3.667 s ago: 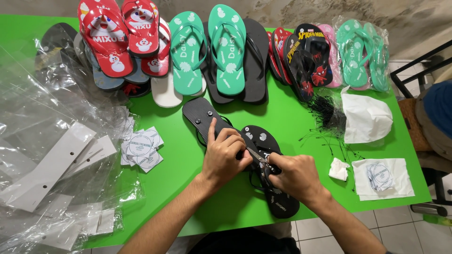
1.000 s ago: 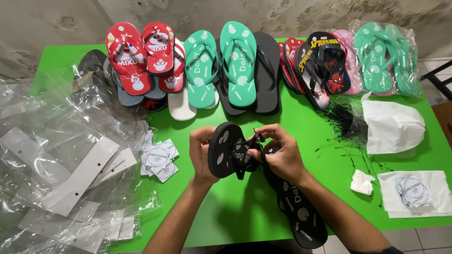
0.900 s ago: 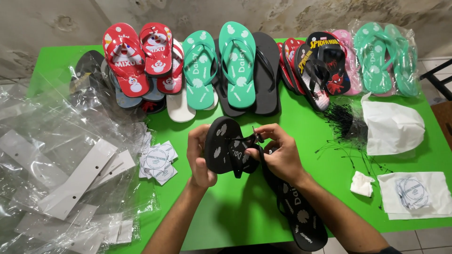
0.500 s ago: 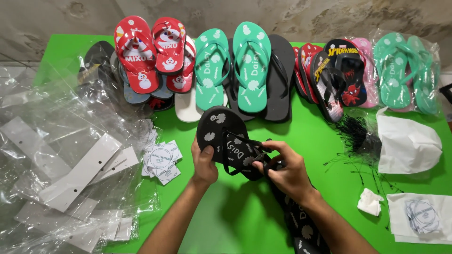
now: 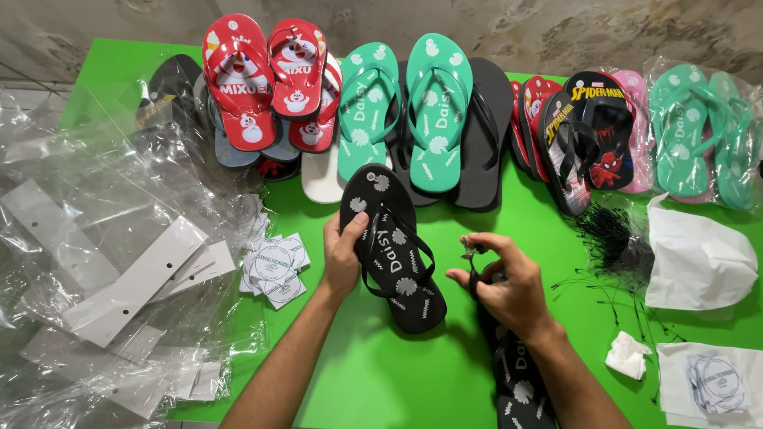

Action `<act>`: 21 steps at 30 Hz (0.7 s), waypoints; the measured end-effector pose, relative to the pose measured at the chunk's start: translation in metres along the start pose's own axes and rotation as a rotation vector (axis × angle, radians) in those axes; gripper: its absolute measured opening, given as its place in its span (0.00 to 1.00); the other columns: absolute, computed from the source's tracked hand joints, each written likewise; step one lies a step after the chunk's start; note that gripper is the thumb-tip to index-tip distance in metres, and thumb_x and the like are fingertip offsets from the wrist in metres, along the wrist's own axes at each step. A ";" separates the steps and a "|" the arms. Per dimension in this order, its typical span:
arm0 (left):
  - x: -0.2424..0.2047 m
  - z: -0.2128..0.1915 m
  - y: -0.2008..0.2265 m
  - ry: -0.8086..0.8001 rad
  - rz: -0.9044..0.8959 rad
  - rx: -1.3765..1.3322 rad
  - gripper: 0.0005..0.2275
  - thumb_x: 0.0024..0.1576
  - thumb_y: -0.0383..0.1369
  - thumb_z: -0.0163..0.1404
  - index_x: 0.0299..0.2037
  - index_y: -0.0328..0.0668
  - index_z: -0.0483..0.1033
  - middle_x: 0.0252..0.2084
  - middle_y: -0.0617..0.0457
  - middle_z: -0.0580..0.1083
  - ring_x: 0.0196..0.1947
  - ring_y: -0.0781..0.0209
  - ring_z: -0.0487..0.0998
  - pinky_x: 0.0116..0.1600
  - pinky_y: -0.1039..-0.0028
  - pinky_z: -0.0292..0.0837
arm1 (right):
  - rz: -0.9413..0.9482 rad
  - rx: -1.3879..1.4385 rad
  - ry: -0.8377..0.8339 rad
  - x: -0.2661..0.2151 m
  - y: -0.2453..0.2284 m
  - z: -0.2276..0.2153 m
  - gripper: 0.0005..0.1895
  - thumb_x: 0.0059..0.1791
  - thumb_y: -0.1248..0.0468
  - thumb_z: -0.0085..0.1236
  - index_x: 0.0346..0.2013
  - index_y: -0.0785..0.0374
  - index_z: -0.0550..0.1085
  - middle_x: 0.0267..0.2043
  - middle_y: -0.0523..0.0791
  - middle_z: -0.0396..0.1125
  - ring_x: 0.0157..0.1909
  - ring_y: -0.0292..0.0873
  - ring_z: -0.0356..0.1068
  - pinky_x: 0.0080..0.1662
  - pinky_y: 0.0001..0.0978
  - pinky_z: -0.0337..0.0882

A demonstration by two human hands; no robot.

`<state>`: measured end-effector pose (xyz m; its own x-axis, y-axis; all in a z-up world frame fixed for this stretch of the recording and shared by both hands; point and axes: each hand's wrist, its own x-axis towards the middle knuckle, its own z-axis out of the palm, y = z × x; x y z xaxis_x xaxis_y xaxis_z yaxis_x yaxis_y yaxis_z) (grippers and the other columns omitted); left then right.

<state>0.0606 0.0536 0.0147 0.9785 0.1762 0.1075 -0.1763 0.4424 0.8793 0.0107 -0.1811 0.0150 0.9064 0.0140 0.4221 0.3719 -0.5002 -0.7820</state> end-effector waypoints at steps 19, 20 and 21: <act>-0.030 0.026 0.017 -0.449 -0.036 0.129 0.07 0.61 0.32 0.50 0.33 0.39 0.78 0.36 0.52 0.69 0.41 0.63 0.66 0.50 0.69 0.65 | -0.019 0.224 -0.095 0.000 -0.027 -0.011 0.20 0.37 0.70 0.76 0.41 0.64 0.78 0.30 0.47 0.78 0.29 0.41 0.78 0.26 0.27 0.76; -0.030 0.027 0.021 -0.435 -0.095 0.125 0.07 0.60 0.32 0.52 0.32 0.40 0.77 0.33 0.54 0.68 0.37 0.65 0.67 0.46 0.72 0.66 | -0.016 0.227 -0.101 0.000 -0.026 -0.011 0.19 0.37 0.70 0.76 0.40 0.64 0.78 0.29 0.47 0.78 0.29 0.41 0.78 0.26 0.26 0.76; -0.030 0.028 0.025 -0.420 -0.155 0.120 0.06 0.59 0.31 0.53 0.31 0.41 0.76 0.31 0.56 0.68 0.33 0.67 0.67 0.41 0.74 0.68 | -0.014 0.230 -0.108 0.000 -0.025 -0.012 0.19 0.37 0.71 0.76 0.40 0.63 0.79 0.27 0.47 0.78 0.28 0.40 0.77 0.26 0.25 0.75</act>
<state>0.0301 0.0349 0.0468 0.9553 -0.2667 0.1279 -0.0355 0.3259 0.9448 -0.0008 -0.1788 0.0399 0.9126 0.1175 0.3917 0.4088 -0.2895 -0.8655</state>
